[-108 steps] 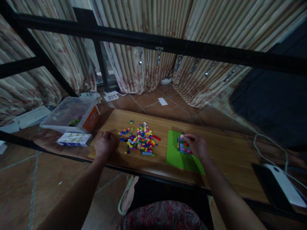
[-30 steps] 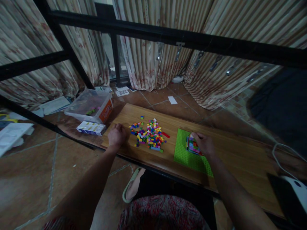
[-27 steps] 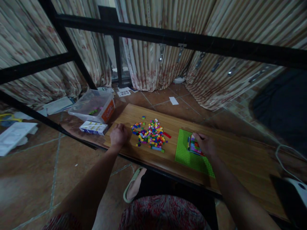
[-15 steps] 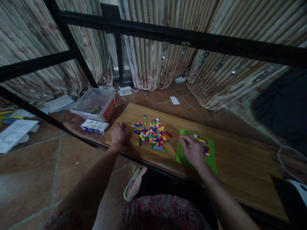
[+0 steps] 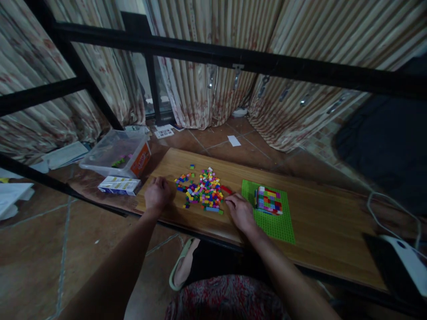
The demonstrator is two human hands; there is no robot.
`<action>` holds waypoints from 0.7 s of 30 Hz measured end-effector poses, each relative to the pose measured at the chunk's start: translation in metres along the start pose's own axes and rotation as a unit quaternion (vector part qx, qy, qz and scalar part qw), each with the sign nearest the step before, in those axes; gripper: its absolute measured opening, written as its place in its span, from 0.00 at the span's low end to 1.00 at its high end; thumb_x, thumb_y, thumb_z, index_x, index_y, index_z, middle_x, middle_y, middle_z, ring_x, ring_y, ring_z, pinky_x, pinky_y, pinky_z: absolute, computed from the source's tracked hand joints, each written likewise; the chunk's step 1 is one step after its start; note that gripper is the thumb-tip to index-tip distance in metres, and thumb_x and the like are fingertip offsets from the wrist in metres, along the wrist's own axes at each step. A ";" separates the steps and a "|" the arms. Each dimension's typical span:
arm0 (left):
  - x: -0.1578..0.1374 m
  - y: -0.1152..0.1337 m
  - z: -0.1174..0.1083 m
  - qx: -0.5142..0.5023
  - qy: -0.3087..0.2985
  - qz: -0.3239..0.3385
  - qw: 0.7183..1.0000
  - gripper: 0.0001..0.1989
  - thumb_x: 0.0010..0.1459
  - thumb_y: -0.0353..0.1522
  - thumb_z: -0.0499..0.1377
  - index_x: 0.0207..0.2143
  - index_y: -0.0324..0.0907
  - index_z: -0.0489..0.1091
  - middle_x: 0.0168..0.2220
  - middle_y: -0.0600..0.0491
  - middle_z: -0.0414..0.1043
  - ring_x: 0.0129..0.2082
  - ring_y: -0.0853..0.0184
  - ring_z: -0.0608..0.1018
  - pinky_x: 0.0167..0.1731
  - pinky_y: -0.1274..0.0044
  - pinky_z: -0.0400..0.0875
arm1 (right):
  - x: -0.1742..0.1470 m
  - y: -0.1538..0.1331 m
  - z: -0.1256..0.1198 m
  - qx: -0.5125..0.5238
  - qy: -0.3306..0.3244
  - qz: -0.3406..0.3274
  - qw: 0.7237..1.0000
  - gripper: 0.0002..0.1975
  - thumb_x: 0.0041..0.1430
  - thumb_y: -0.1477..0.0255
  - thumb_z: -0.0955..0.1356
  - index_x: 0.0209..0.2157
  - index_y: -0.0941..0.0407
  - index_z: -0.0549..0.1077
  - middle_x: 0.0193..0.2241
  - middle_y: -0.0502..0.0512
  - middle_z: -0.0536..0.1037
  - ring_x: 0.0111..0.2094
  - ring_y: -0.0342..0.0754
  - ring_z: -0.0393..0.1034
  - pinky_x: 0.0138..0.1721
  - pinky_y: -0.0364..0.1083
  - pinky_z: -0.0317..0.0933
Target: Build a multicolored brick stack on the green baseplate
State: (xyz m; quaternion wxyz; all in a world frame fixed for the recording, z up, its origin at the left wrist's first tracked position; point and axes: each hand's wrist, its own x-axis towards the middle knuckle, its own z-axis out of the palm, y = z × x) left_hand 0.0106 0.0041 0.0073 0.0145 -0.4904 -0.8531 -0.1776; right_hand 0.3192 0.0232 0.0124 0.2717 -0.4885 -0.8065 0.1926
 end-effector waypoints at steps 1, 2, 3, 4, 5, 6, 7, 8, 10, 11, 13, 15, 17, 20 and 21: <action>0.000 0.000 0.000 0.001 0.000 0.001 1.000 0.13 0.61 0.34 0.48 0.38 0.41 0.71 0.39 0.45 0.73 0.37 0.59 0.76 0.29 0.73 0.61 | -0.002 -0.002 -0.004 0.015 0.004 0.000 1.000 0.11 0.64 0.70 0.61 0.35 0.54 0.76 0.35 0.55 0.76 0.37 0.48 0.71 0.41 0.47 0.63; 0.000 0.000 0.000 0.002 0.000 0.001 1.000 0.13 0.61 0.34 0.48 0.38 0.41 0.71 0.39 0.45 0.73 0.37 0.59 0.76 0.29 0.73 0.61 | -0.004 -0.003 -0.010 0.029 0.012 0.001 1.000 0.11 0.64 0.69 0.61 0.36 0.53 0.76 0.35 0.55 0.76 0.37 0.48 0.71 0.41 0.47 0.64; 0.001 0.000 0.000 0.004 0.000 -0.002 1.000 0.13 0.61 0.34 0.48 0.39 0.41 0.71 0.39 0.45 0.73 0.37 0.59 0.76 0.29 0.73 0.62 | -0.006 -0.002 -0.017 0.042 0.023 0.002 0.999 0.11 0.64 0.68 0.62 0.37 0.53 0.76 0.35 0.55 0.76 0.37 0.48 0.71 0.41 0.47 0.64; 0.001 0.000 0.000 0.005 0.001 -0.004 1.000 0.14 0.61 0.35 0.48 0.39 0.41 0.71 0.40 0.45 0.73 0.37 0.59 0.76 0.29 0.73 0.62 | -0.008 0.000 -0.025 0.051 0.037 0.006 0.998 0.11 0.64 0.67 0.62 0.37 0.53 0.76 0.36 0.55 0.76 0.38 0.49 0.71 0.42 0.48 0.64; 0.001 0.000 0.000 0.006 0.002 -0.005 1.000 0.14 0.61 0.35 0.48 0.39 0.41 0.71 0.40 0.45 0.74 0.37 0.59 0.76 0.29 0.73 0.62 | -0.010 0.003 -0.034 0.057 0.054 0.011 0.997 0.11 0.63 0.66 0.62 0.38 0.53 0.76 0.36 0.55 0.76 0.38 0.49 0.71 0.42 0.48 0.64; 0.001 -0.001 0.000 0.007 0.003 -0.005 1.000 0.14 0.61 0.35 0.48 0.39 0.41 0.71 0.40 0.45 0.74 0.37 0.59 0.76 0.29 0.73 0.62 | -0.012 0.008 -0.043 0.059 0.075 0.021 0.995 0.12 0.63 0.65 0.62 0.38 0.53 0.76 0.36 0.55 0.77 0.39 0.49 0.71 0.43 0.49 0.64; 0.001 -0.001 0.000 0.007 0.006 -0.004 1.000 0.14 0.61 0.35 0.47 0.38 0.41 0.71 0.40 0.45 0.74 0.37 0.59 0.76 0.29 0.73 0.62 | -0.013 0.015 -0.053 0.059 0.096 0.034 0.993 0.12 0.62 0.64 0.63 0.37 0.53 0.76 0.37 0.55 0.77 0.40 0.50 0.71 0.44 0.49 0.64; 0.001 -0.001 0.000 0.008 0.008 -0.002 1.000 0.14 0.61 0.35 0.47 0.38 0.41 0.71 0.40 0.45 0.74 0.37 0.59 0.76 0.30 0.73 0.62 | -0.014 0.023 -0.062 0.059 0.119 0.053 0.990 0.12 0.61 0.62 0.64 0.36 0.53 0.76 0.37 0.56 0.77 0.40 0.50 0.71 0.43 0.50 0.64; 0.001 -0.001 0.000 0.009 0.012 -0.001 1.000 0.14 0.61 0.35 0.47 0.37 0.41 0.71 0.39 0.45 0.73 0.38 0.58 0.76 0.30 0.73 0.63 | -0.016 0.040 -0.077 0.055 0.156 0.096 0.982 0.14 0.59 0.60 0.64 0.36 0.54 0.76 0.38 0.57 0.76 0.39 0.51 0.71 0.42 0.50 0.64; 0.001 -0.001 0.000 0.007 0.013 -0.002 1.000 0.14 0.60 0.35 0.47 0.38 0.41 0.71 0.40 0.45 0.73 0.38 0.58 0.76 0.30 0.73 0.63 | -0.016 0.049 -0.083 0.050 0.170 0.115 0.977 0.15 0.59 0.59 0.65 0.35 0.55 0.77 0.37 0.58 0.77 0.37 0.51 0.71 0.40 0.50 0.64; 0.001 -0.001 -0.001 0.002 0.011 -0.003 1.000 0.14 0.60 0.35 0.48 0.38 0.41 0.71 0.40 0.45 0.73 0.38 0.58 0.76 0.31 0.72 0.64 | -0.017 0.062 -0.090 0.039 0.187 0.142 0.971 0.16 0.57 0.58 0.65 0.34 0.56 0.77 0.35 0.58 0.77 0.35 0.50 0.70 0.38 0.49 0.64; 0.001 -0.001 -0.001 -0.002 0.007 -0.004 1.000 0.14 0.60 0.35 0.48 0.38 0.42 0.71 0.41 0.45 0.73 0.39 0.58 0.76 0.31 0.72 0.64 | -0.016 0.070 -0.092 0.033 0.192 0.151 0.969 0.17 0.56 0.57 0.65 0.33 0.56 0.77 0.34 0.58 0.77 0.35 0.50 0.70 0.37 0.49 0.64; 0.000 0.000 -0.002 -0.002 0.003 -0.006 1.000 0.14 0.60 0.35 0.48 0.39 0.42 0.71 0.41 0.45 0.73 0.39 0.58 0.76 0.31 0.72 0.65 | -0.014 0.073 -0.091 0.034 0.184 0.146 0.971 0.17 0.56 0.57 0.65 0.33 0.56 0.78 0.34 0.58 0.76 0.35 0.51 0.70 0.38 0.50 0.64; 0.001 0.001 -0.003 0.001 0.001 -0.008 1.000 0.14 0.60 0.35 0.47 0.39 0.42 0.71 0.41 0.45 0.73 0.40 0.58 0.75 0.32 0.72 0.65 | -0.008 0.072 -0.087 0.028 0.160 0.127 0.978 0.17 0.56 0.58 0.64 0.33 0.55 0.78 0.34 0.57 0.76 0.37 0.51 0.70 0.41 0.51 0.63; 0.001 0.001 -0.003 0.002 0.001 -0.009 1.000 0.14 0.60 0.35 0.47 0.38 0.42 0.70 0.41 0.45 0.73 0.40 0.58 0.75 0.32 0.72 0.65 | -0.005 0.072 -0.086 0.021 0.155 0.123 0.980 0.17 0.56 0.58 0.64 0.32 0.55 0.78 0.34 0.57 0.76 0.37 0.51 0.70 0.41 0.51 0.63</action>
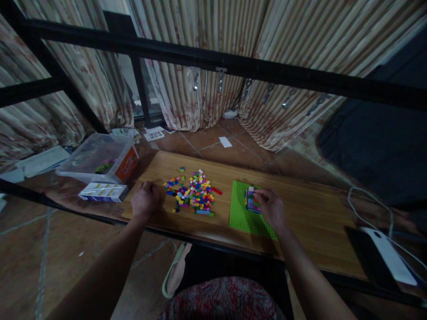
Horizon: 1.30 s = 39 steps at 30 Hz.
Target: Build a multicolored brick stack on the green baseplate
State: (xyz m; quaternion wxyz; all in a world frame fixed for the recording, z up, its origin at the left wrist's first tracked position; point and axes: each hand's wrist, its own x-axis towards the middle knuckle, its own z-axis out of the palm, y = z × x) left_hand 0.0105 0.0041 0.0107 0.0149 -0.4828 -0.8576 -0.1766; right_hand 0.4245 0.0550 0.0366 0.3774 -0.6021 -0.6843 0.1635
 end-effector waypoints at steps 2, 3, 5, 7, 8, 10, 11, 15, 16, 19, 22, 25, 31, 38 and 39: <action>0.000 0.000 0.000 0.002 -0.003 -0.002 1.000 0.14 0.60 0.36 0.47 0.38 0.42 0.70 0.41 0.45 0.73 0.40 0.58 0.75 0.32 0.72 0.65 | 0.004 0.000 0.002 -0.015 -0.006 -0.006 1.000 0.17 0.56 0.57 0.64 0.32 0.55 0.78 0.34 0.57 0.76 0.37 0.51 0.69 0.41 0.50 0.63; 0.000 0.001 0.000 0.003 -0.005 -0.003 1.000 0.14 0.60 0.36 0.47 0.39 0.42 0.70 0.41 0.45 0.73 0.39 0.58 0.75 0.32 0.72 0.65 | 0.006 0.000 0.003 -0.019 -0.008 -0.008 1.000 0.17 0.56 0.57 0.64 0.32 0.54 0.78 0.35 0.57 0.76 0.37 0.51 0.69 0.41 0.50 0.63; 0.000 0.000 0.000 0.005 -0.008 -0.003 1.000 0.14 0.60 0.36 0.47 0.39 0.41 0.70 0.41 0.45 0.73 0.38 0.58 0.75 0.31 0.72 0.64 | 0.009 0.002 0.003 -0.026 -0.012 -0.014 1.000 0.17 0.56 0.57 0.64 0.32 0.54 0.79 0.36 0.57 0.76 0.37 0.51 0.69 0.42 0.51 0.63; 0.001 0.000 0.001 0.008 -0.008 0.001 1.000 0.14 0.60 0.35 0.47 0.39 0.41 0.70 0.40 0.44 0.73 0.39 0.58 0.75 0.31 0.72 0.64 | 0.010 0.005 0.004 -0.027 -0.020 -0.021 0.999 0.17 0.56 0.57 0.65 0.32 0.54 0.79 0.37 0.57 0.76 0.38 0.51 0.70 0.43 0.51 0.63; 0.001 0.000 0.001 0.009 -0.007 0.002 1.000 0.14 0.60 0.35 0.47 0.39 0.41 0.70 0.40 0.44 0.73 0.39 0.58 0.75 0.31 0.72 0.64 | 0.011 0.007 0.004 -0.028 -0.022 -0.024 0.999 0.17 0.56 0.57 0.65 0.32 0.54 0.79 0.37 0.57 0.76 0.39 0.51 0.70 0.43 0.51 0.63; 0.000 0.000 0.001 0.012 -0.007 0.003 1.000 0.14 0.61 0.35 0.47 0.39 0.41 0.70 0.41 0.44 0.73 0.39 0.58 0.75 0.30 0.72 0.64 | 0.012 0.009 0.005 -0.028 -0.025 -0.027 0.999 0.16 0.55 0.57 0.65 0.32 0.54 0.79 0.36 0.57 0.76 0.38 0.51 0.70 0.42 0.51 0.64; 0.000 0.000 0.000 0.013 -0.009 0.002 1.000 0.14 0.61 0.35 0.47 0.39 0.41 0.70 0.41 0.44 0.73 0.39 0.58 0.75 0.30 0.72 0.64 | 0.012 0.009 0.006 -0.026 -0.024 -0.027 0.999 0.16 0.55 0.58 0.66 0.31 0.54 0.79 0.36 0.57 0.76 0.38 0.50 0.70 0.41 0.50 0.64; 0.000 0.001 -0.001 0.012 -0.013 0.000 1.000 0.14 0.60 0.35 0.47 0.39 0.41 0.70 0.41 0.45 0.73 0.39 0.59 0.75 0.30 0.73 0.64 | 0.015 0.010 0.008 -0.013 -0.021 -0.013 1.000 0.15 0.54 0.58 0.66 0.30 0.54 0.79 0.35 0.56 0.76 0.33 0.48 0.70 0.38 0.49 0.65; 0.000 0.001 -0.001 0.012 -0.012 0.001 1.000 0.14 0.60 0.35 0.47 0.39 0.41 0.70 0.41 0.45 0.73 0.39 0.59 0.75 0.31 0.73 0.64 | 0.015 0.010 0.009 -0.008 -0.018 -0.009 1.000 0.15 0.54 0.58 0.67 0.29 0.55 0.78 0.34 0.57 0.76 0.32 0.48 0.70 0.37 0.49 0.65; 0.000 0.002 -0.001 0.010 -0.010 0.005 1.000 0.14 0.60 0.35 0.47 0.39 0.41 0.70 0.41 0.45 0.73 0.40 0.59 0.75 0.31 0.72 0.64 | 0.016 0.008 0.009 0.002 -0.007 -0.005 1.000 0.15 0.53 0.58 0.67 0.28 0.56 0.78 0.32 0.57 0.77 0.30 0.48 0.71 0.35 0.48 0.65; 0.000 0.001 0.000 0.012 -0.010 0.003 1.000 0.14 0.60 0.35 0.47 0.39 0.41 0.70 0.41 0.45 0.73 0.39 0.58 0.75 0.31 0.72 0.64 | 0.014 0.005 0.009 -0.005 0.001 -0.016 1.000 0.16 0.55 0.58 0.66 0.27 0.55 0.78 0.32 0.57 0.77 0.31 0.48 0.71 0.36 0.49 0.65; 0.000 0.001 0.000 0.011 -0.004 0.004 1.000 0.14 0.60 0.35 0.47 0.39 0.41 0.70 0.41 0.45 0.73 0.40 0.58 0.76 0.30 0.72 0.64 | 0.009 0.004 0.009 -0.045 0.007 -0.052 0.998 0.16 0.58 0.59 0.64 0.29 0.55 0.78 0.33 0.57 0.77 0.33 0.49 0.71 0.38 0.49 0.65; -0.001 0.002 -0.001 0.015 -0.004 0.008 1.000 0.14 0.60 0.34 0.47 0.39 0.41 0.70 0.40 0.45 0.73 0.40 0.59 0.76 0.31 0.72 0.64 | 0.003 0.011 0.009 -0.107 0.004 -0.120 0.987 0.17 0.62 0.62 0.61 0.33 0.54 0.78 0.37 0.58 0.77 0.37 0.50 0.71 0.43 0.51 0.65; 0.000 0.001 0.001 0.008 -0.006 -0.001 1.000 0.13 0.60 0.34 0.47 0.38 0.41 0.70 0.41 0.45 0.73 0.40 0.59 0.75 0.32 0.73 0.65 | -0.001 0.019 0.010 -0.130 -0.004 -0.155 0.979 0.16 0.64 0.64 0.60 0.36 0.53 0.78 0.36 0.57 0.77 0.37 0.50 0.71 0.43 0.51 0.65; 0.000 0.001 0.001 0.007 -0.006 0.000 1.000 0.13 0.60 0.34 0.48 0.38 0.41 0.70 0.41 0.45 0.73 0.40 0.59 0.75 0.33 0.73 0.65 | -0.001 0.020 0.010 -0.133 -0.003 -0.159 0.978 0.16 0.64 0.64 0.60 0.37 0.53 0.78 0.36 0.58 0.77 0.38 0.51 0.70 0.43 0.51 0.65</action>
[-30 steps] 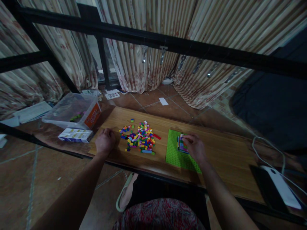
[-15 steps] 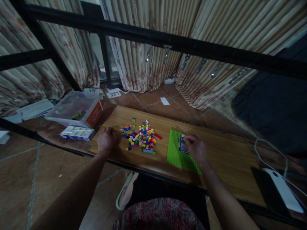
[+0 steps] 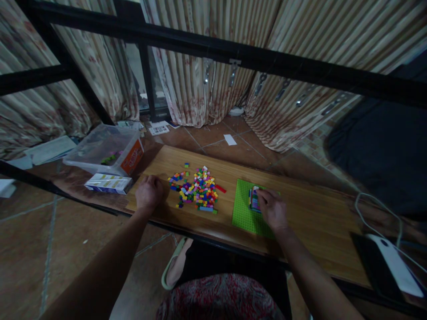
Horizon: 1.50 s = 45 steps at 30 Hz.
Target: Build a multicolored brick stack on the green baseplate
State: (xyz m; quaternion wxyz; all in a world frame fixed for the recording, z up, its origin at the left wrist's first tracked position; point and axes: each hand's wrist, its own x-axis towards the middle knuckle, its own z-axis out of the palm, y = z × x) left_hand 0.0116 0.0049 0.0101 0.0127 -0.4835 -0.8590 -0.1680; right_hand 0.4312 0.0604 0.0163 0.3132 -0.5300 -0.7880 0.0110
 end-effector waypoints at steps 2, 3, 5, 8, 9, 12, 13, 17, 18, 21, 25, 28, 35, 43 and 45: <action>0.000 -0.001 0.001 -0.004 0.000 0.002 1.000 0.13 0.60 0.34 0.48 0.38 0.41 0.70 0.41 0.45 0.73 0.40 0.59 0.75 0.33 0.73 0.65 | -0.002 0.002 0.001 -0.005 0.003 -0.007 1.000 0.16 0.64 0.64 0.59 0.38 0.53 0.78 0.36 0.57 0.77 0.39 0.51 0.70 0.43 0.51 0.65; 0.000 -0.001 0.001 -0.006 0.000 0.002 1.000 0.13 0.60 0.34 0.48 0.38 0.41 0.70 0.41 0.45 0.73 0.40 0.59 0.75 0.33 0.72 0.65 | -0.003 0.002 0.002 -0.007 0.005 -0.010 1.000 0.16 0.64 0.65 0.59 0.39 0.53 0.78 0.36 0.57 0.77 0.39 0.51 0.70 0.44 0.51 0.65; 0.000 -0.001 0.001 -0.011 0.002 0.005 1.000 0.13 0.60 0.34 0.48 0.39 0.41 0.70 0.41 0.45 0.73 0.40 0.58 0.75 0.33 0.72 0.65 | -0.005 0.004 0.003 -0.005 0.009 -0.017 1.000 0.16 0.64 0.65 0.59 0.40 0.53 0.78 0.37 0.58 0.77 0.40 0.52 0.70 0.45 0.52 0.65; -0.001 -0.001 0.000 -0.011 0.006 0.008 1.000 0.13 0.60 0.35 0.47 0.39 0.41 0.70 0.41 0.45 0.73 0.40 0.58 0.75 0.33 0.72 0.65 | -0.006 0.005 0.005 0.001 0.010 -0.022 1.000 0.16 0.64 0.65 0.59 0.41 0.53 0.77 0.38 0.59 0.77 0.41 0.52 0.69 0.46 0.53 0.64; -0.001 -0.001 0.000 -0.009 0.006 0.008 1.000 0.14 0.60 0.35 0.48 0.39 0.41 0.70 0.41 0.45 0.73 0.40 0.58 0.75 0.33 0.72 0.65 | -0.007 0.006 0.005 0.002 0.009 -0.022 1.000 0.16 0.64 0.66 0.59 0.42 0.53 0.77 0.38 0.59 0.77 0.42 0.52 0.69 0.46 0.53 0.64; -0.001 0.000 -0.001 0.000 0.002 0.003 1.000 0.14 0.60 0.35 0.48 0.40 0.41 0.70 0.41 0.44 0.72 0.39 0.58 0.75 0.32 0.72 0.65 | -0.007 0.006 0.006 0.009 0.011 -0.017 1.000 0.16 0.64 0.66 0.59 0.41 0.52 0.77 0.38 0.58 0.77 0.42 0.53 0.70 0.46 0.54 0.65; -0.001 0.000 -0.001 0.002 0.000 0.001 1.000 0.14 0.60 0.35 0.48 0.40 0.41 0.70 0.41 0.44 0.72 0.39 0.58 0.75 0.32 0.72 0.65 | -0.007 0.006 0.006 0.011 0.011 -0.017 1.000 0.16 0.64 0.66 0.59 0.41 0.52 0.77 0.37 0.57 0.77 0.42 0.53 0.70 0.47 0.54 0.65; 0.000 0.000 0.000 0.003 -0.005 0.002 1.000 0.14 0.60 0.35 0.48 0.39 0.41 0.70 0.40 0.45 0.73 0.39 0.58 0.75 0.32 0.72 0.64 | -0.006 0.006 0.005 0.017 0.000 -0.017 1.000 0.16 0.64 0.66 0.59 0.41 0.52 0.77 0.39 0.57 0.78 0.42 0.53 0.70 0.48 0.55 0.64; 0.000 -0.001 0.000 0.001 -0.005 0.001 1.000 0.14 0.60 0.35 0.48 0.39 0.41 0.70 0.40 0.45 0.73 0.39 0.58 0.75 0.32 0.72 0.64 | -0.006 0.005 0.004 0.018 -0.001 -0.016 1.000 0.16 0.64 0.66 0.59 0.41 0.52 0.77 0.39 0.57 0.78 0.42 0.53 0.70 0.48 0.55 0.64; 0.000 0.000 0.000 -0.002 -0.005 -0.005 1.000 0.13 0.60 0.35 0.48 0.39 0.41 0.70 0.40 0.44 0.73 0.39 0.57 0.75 0.31 0.72 0.64 | -0.006 0.005 0.004 0.024 0.001 -0.018 1.000 0.16 0.65 0.67 0.59 0.41 0.52 0.77 0.39 0.58 0.78 0.42 0.53 0.70 0.48 0.55 0.64; -0.001 0.001 -0.001 0.001 -0.007 -0.006 1.000 0.13 0.60 0.35 0.48 0.39 0.41 0.70 0.40 0.44 0.73 0.38 0.58 0.75 0.31 0.72 0.63 | -0.006 0.006 0.006 0.014 0.000 -0.017 1.000 0.16 0.65 0.67 0.59 0.40 0.52 0.77 0.38 0.56 0.79 0.41 0.52 0.71 0.48 0.54 0.64; -0.001 0.001 -0.002 0.003 -0.004 -0.002 1.000 0.14 0.60 0.35 0.48 0.39 0.41 0.70 0.40 0.44 0.73 0.38 0.58 0.75 0.31 0.72 0.63 | -0.005 0.006 0.006 0.004 -0.006 -0.027 1.000 0.16 0.65 0.68 0.58 0.40 0.52 0.77 0.38 0.56 0.79 0.40 0.51 0.71 0.48 0.53 0.64; -0.002 0.000 -0.001 -0.009 0.004 0.002 1.000 0.13 0.61 0.35 0.48 0.39 0.40 0.70 0.41 0.44 0.72 0.39 0.59 0.75 0.32 0.73 0.63 | -0.002 0.002 0.005 0.008 0.008 -0.028 1.000 0.16 0.65 0.68 0.59 0.38 0.53 0.77 0.37 0.56 0.79 0.39 0.50 0.71 0.46 0.51 0.65; -0.001 0.000 0.001 -0.004 0.009 0.003 1.000 0.14 0.62 0.35 0.47 0.39 0.40 0.70 0.40 0.44 0.73 0.38 0.59 0.75 0.30 0.73 0.62 | -0.006 -0.012 -0.005 0.057 0.093 0.028 0.994 0.15 0.65 0.65 0.60 0.40 0.56 0.77 0.35 0.58 0.79 0.37 0.50 0.73 0.42 0.51 0.66; -0.001 0.000 0.002 -0.003 0.004 0.001 1.000 0.14 0.62 0.35 0.47 0.39 0.40 0.70 0.40 0.44 0.73 0.38 0.59 0.75 0.30 0.73 0.62 | -0.010 -0.026 -0.007 0.079 0.100 0.029 0.991 0.14 0.64 0.65 0.61 0.39 0.56 0.77 0.36 0.58 0.79 0.38 0.50 0.73 0.43 0.51 0.66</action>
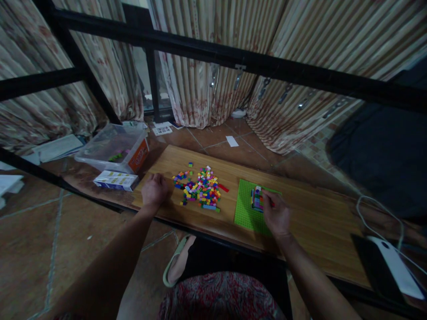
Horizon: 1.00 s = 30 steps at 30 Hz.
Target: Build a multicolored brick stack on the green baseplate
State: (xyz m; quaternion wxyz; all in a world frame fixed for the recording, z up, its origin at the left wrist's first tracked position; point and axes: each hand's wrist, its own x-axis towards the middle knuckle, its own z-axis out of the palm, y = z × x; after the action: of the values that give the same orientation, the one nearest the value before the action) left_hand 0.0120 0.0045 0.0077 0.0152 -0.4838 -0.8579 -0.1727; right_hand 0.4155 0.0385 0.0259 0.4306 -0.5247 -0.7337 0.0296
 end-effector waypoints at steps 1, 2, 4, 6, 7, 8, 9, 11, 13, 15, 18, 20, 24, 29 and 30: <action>0.000 0.000 0.001 -0.001 -0.002 -0.001 1.000 0.14 0.62 0.35 0.47 0.39 0.40 0.70 0.40 0.44 0.73 0.38 0.59 0.75 0.30 0.73 0.62 | -0.003 -0.009 0.002 0.012 -0.007 0.000 1.000 0.14 0.64 0.66 0.62 0.39 0.56 0.77 0.36 0.57 0.79 0.38 0.49 0.73 0.43 0.50 0.66; 0.000 0.000 0.001 -0.003 -0.003 -0.001 1.000 0.14 0.62 0.35 0.47 0.39 0.40 0.70 0.40 0.44 0.73 0.38 0.59 0.75 0.30 0.73 0.62 | -0.007 -0.018 0.004 0.025 -0.024 -0.001 0.999 0.13 0.64 0.66 0.62 0.39 0.55 0.77 0.36 0.57 0.79 0.38 0.49 0.73 0.43 0.50 0.66; 0.000 -0.001 0.002 -0.008 0.003 0.002 1.000 0.15 0.63 0.35 0.46 0.39 0.40 0.70 0.40 0.44 0.73 0.39 0.59 0.75 0.31 0.73 0.63 | -0.015 -0.037 0.014 0.050 -0.078 -0.004 0.996 0.12 0.64 0.67 0.62 0.39 0.54 0.77 0.36 0.56 0.79 0.38 0.49 0.74 0.42 0.48 0.66; -0.001 -0.001 0.002 -0.011 0.013 0.005 1.000 0.14 0.63 0.35 0.47 0.39 0.40 0.70 0.40 0.44 0.73 0.39 0.59 0.75 0.32 0.73 0.63 | -0.022 -0.055 0.026 0.074 -0.133 0.000 0.988 0.12 0.64 0.68 0.62 0.38 0.54 0.77 0.36 0.55 0.79 0.38 0.49 0.74 0.42 0.48 0.66; -0.001 -0.001 0.002 -0.011 0.017 0.006 1.000 0.14 0.62 0.35 0.47 0.39 0.40 0.70 0.40 0.44 0.73 0.39 0.59 0.75 0.32 0.73 0.63 | -0.024 -0.063 0.033 0.084 -0.152 0.004 0.985 0.12 0.64 0.69 0.62 0.38 0.54 0.77 0.36 0.55 0.79 0.38 0.49 0.73 0.43 0.48 0.66; -0.001 -0.001 0.002 -0.011 0.018 0.008 1.000 0.14 0.62 0.34 0.47 0.39 0.40 0.70 0.40 0.45 0.73 0.40 0.59 0.75 0.32 0.73 0.63 | -0.026 -0.069 0.040 0.092 -0.166 0.008 0.982 0.12 0.64 0.69 0.62 0.38 0.54 0.77 0.37 0.55 0.79 0.39 0.49 0.73 0.43 0.48 0.66; -0.001 -0.001 0.002 -0.013 0.018 0.009 1.000 0.13 0.62 0.34 0.47 0.39 0.40 0.70 0.39 0.45 0.73 0.39 0.60 0.75 0.32 0.73 0.63 | -0.026 -0.074 0.046 0.098 -0.175 0.013 0.980 0.12 0.63 0.70 0.62 0.39 0.54 0.77 0.37 0.56 0.79 0.39 0.49 0.73 0.44 0.48 0.65; -0.001 -0.001 0.002 -0.017 0.015 0.010 1.000 0.13 0.62 0.34 0.47 0.38 0.40 0.70 0.39 0.45 0.73 0.39 0.60 0.75 0.32 0.74 0.63 | -0.025 -0.080 0.056 0.106 -0.191 0.019 0.976 0.11 0.63 0.70 0.62 0.39 0.54 0.77 0.37 0.56 0.79 0.39 0.49 0.73 0.45 0.48 0.65; 0.000 -0.001 0.003 -0.022 0.014 0.010 1.000 0.13 0.62 0.33 0.47 0.38 0.40 0.70 0.39 0.45 0.73 0.39 0.60 0.75 0.33 0.74 0.63 | -0.022 -0.084 0.065 0.107 -0.200 0.021 0.974 0.11 0.63 0.70 0.62 0.39 0.54 0.76 0.38 0.56 0.78 0.40 0.49 0.73 0.45 0.48 0.64; 0.000 -0.001 0.003 -0.023 0.013 0.005 1.000 0.13 0.62 0.33 0.48 0.38 0.40 0.70 0.40 0.45 0.73 0.40 0.60 0.75 0.33 0.73 0.63 | -0.019 -0.087 0.071 0.099 -0.211 0.020 0.972 0.11 0.62 0.69 0.63 0.39 0.54 0.76 0.38 0.56 0.78 0.40 0.49 0.72 0.45 0.48 0.64; 0.000 -0.002 0.004 -0.022 0.010 0.003 1.000 0.12 0.61 0.33 0.48 0.38 0.40 0.70 0.40 0.45 0.73 0.40 0.60 0.75 0.33 0.73 0.63 | -0.015 -0.094 0.080 0.057 -0.222 0.029 0.973 0.11 0.61 0.66 0.64 0.39 0.54 0.76 0.37 0.56 0.77 0.40 0.50 0.71 0.45 0.48 0.63; 0.000 -0.002 0.004 -0.021 0.011 0.004 1.000 0.12 0.61 0.33 0.48 0.38 0.40 0.70 0.40 0.45 0.73 0.40 0.60 0.75 0.32 0.74 0.63 | -0.013 -0.100 0.086 0.018 -0.223 0.044 0.974 0.12 0.60 0.64 0.65 0.39 0.54 0.77 0.38 0.56 0.76 0.41 0.51 0.71 0.44 0.49 0.62; 0.000 -0.002 0.004 -0.018 0.007 0.003 1.000 0.12 0.62 0.33 0.48 0.38 0.40 0.70 0.40 0.45 0.73 0.39 0.60 0.75 0.31 0.74 0.62 | -0.012 -0.108 0.095 -0.046 -0.212 0.056 0.975 0.10 0.58 0.63 0.67 0.35 0.53 0.77 0.37 0.57 0.75 0.42 0.53 0.69 0.44 0.49 0.60; -0.001 -0.001 0.002 -0.019 0.011 0.005 1.000 0.12 0.62 0.33 0.47 0.38 0.40 0.70 0.40 0.45 0.73 0.40 0.60 0.75 0.30 0.73 0.61 | -0.013 -0.107 0.099 -0.038 -0.206 0.042 0.977 0.09 0.59 0.66 0.65 0.33 0.53 0.76 0.36 0.56 0.74 0.42 0.52 0.68 0.45 0.49 0.59; -0.001 -0.001 0.002 -0.020 0.011 0.006 1.000 0.12 0.62 0.33 0.48 0.38 0.41 0.70 0.40 0.45 0.73 0.40 0.60 0.75 0.30 0.74 0.61 | -0.014 -0.107 0.098 -0.027 -0.204 0.039 0.978 0.09 0.60 0.66 0.64 0.33 0.53 0.76 0.36 0.55 0.75 0.42 0.52 0.68 0.45 0.49 0.59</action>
State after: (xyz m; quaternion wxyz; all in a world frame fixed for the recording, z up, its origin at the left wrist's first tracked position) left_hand 0.0118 0.0039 0.0051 0.0160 -0.4869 -0.8513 -0.1947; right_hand 0.2722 0.0198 0.0093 0.2560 -0.5473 -0.7856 0.1334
